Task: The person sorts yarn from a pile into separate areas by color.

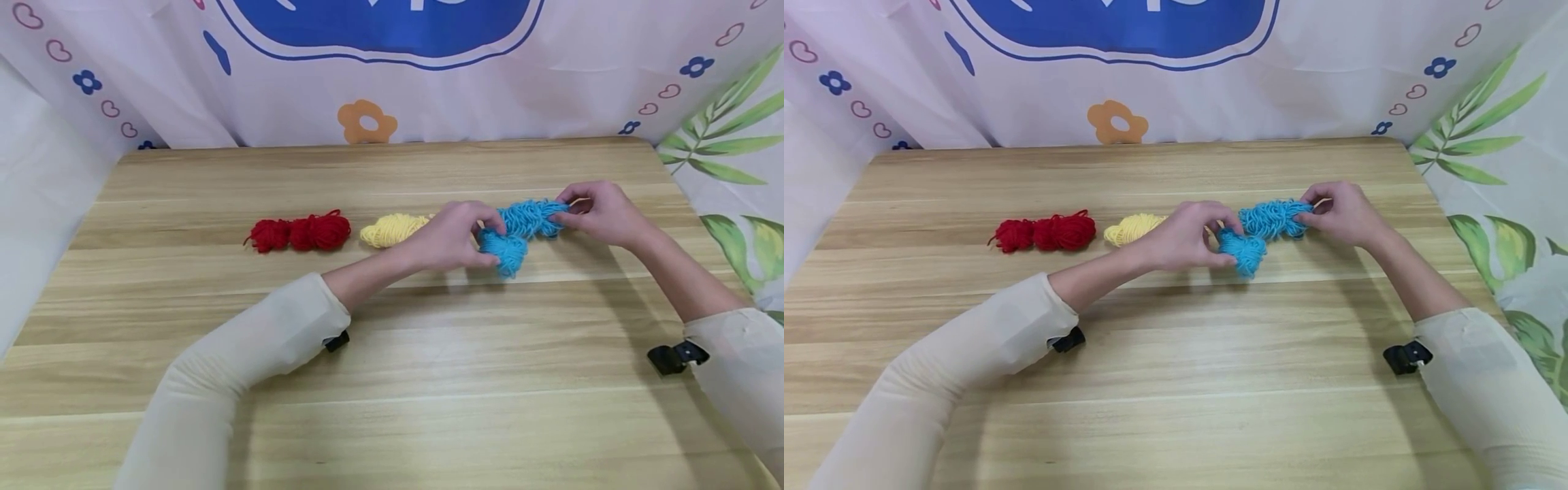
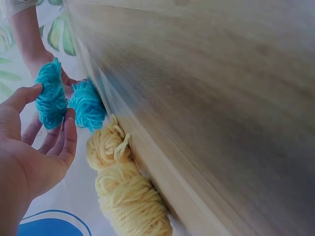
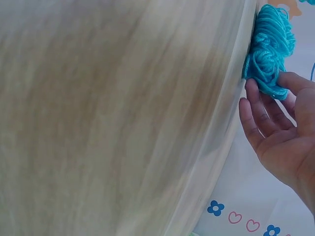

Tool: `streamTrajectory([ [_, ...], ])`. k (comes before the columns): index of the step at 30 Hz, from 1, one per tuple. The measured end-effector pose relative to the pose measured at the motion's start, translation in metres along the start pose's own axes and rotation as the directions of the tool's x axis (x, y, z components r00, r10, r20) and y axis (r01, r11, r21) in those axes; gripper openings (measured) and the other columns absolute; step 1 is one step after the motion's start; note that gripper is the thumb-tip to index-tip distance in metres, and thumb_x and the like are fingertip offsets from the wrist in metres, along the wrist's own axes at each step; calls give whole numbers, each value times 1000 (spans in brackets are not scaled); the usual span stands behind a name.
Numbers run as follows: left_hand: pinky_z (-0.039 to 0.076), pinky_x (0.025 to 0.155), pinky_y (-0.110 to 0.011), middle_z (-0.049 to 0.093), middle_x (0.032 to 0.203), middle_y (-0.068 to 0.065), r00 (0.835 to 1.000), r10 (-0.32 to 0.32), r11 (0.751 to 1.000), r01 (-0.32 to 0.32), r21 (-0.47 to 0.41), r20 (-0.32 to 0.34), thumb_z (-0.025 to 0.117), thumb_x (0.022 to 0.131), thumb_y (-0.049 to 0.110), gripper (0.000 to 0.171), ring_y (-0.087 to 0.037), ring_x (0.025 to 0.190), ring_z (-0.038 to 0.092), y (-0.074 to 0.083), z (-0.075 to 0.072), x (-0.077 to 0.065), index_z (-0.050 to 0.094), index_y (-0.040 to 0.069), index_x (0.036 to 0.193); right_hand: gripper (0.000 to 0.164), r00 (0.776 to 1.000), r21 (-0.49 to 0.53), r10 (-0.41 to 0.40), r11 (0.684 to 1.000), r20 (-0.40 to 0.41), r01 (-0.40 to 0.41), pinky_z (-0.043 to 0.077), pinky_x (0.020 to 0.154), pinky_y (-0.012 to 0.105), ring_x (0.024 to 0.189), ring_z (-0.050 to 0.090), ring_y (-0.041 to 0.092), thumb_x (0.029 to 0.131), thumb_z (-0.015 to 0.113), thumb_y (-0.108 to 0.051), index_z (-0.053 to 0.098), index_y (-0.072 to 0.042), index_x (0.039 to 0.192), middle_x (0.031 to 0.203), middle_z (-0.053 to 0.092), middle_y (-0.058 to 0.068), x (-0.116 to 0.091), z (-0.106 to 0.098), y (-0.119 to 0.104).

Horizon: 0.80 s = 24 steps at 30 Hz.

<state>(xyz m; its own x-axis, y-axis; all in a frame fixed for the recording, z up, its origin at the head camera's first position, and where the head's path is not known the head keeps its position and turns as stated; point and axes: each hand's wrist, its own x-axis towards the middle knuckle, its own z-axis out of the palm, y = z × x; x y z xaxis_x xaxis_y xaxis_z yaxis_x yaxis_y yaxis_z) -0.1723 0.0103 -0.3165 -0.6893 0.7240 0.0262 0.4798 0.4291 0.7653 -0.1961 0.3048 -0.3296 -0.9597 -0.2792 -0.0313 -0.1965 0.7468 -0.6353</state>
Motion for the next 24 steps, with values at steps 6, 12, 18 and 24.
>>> streamTrajectory([
  [6,53,92,-23,70,120,-10,1000,16,1000,-16,-27,7,85,87,11,38,-21,106,65,-1,4,7,70,1,121,19,1000,-1,-6,1000,-3,6,50,68,8,78,61,-7,93,77,-5,71,7,107,109,68,23,0,0,2],
  [12,50,93,-21,69,122,-9,1000,17,1000,-18,19,21,85,88,14,37,-19,110,62,1,7,12,71,2,120,28,1000,-1,3,1000,-14,-3,49,69,8,79,61,-7,92,79,-10,70,7,112,113,68,25,-1,-1,3],
  [18,49,91,-21,70,122,-9,1000,3,999,-4,39,21,86,87,17,36,-19,107,61,2,8,14,72,4,118,29,1000,16,-2,1000,-21,3,50,69,8,79,62,-8,93,78,-12,70,7,114,114,67,26,-4,-1,1],
  [24,50,91,-21,70,120,-9,1000,-7,1000,6,9,6,87,86,16,36,-19,107,62,1,9,19,73,3,116,29,999,15,-17,1000,-27,17,50,68,9,77,62,-7,93,78,-12,70,7,113,113,68,27,-4,-1,4],
])
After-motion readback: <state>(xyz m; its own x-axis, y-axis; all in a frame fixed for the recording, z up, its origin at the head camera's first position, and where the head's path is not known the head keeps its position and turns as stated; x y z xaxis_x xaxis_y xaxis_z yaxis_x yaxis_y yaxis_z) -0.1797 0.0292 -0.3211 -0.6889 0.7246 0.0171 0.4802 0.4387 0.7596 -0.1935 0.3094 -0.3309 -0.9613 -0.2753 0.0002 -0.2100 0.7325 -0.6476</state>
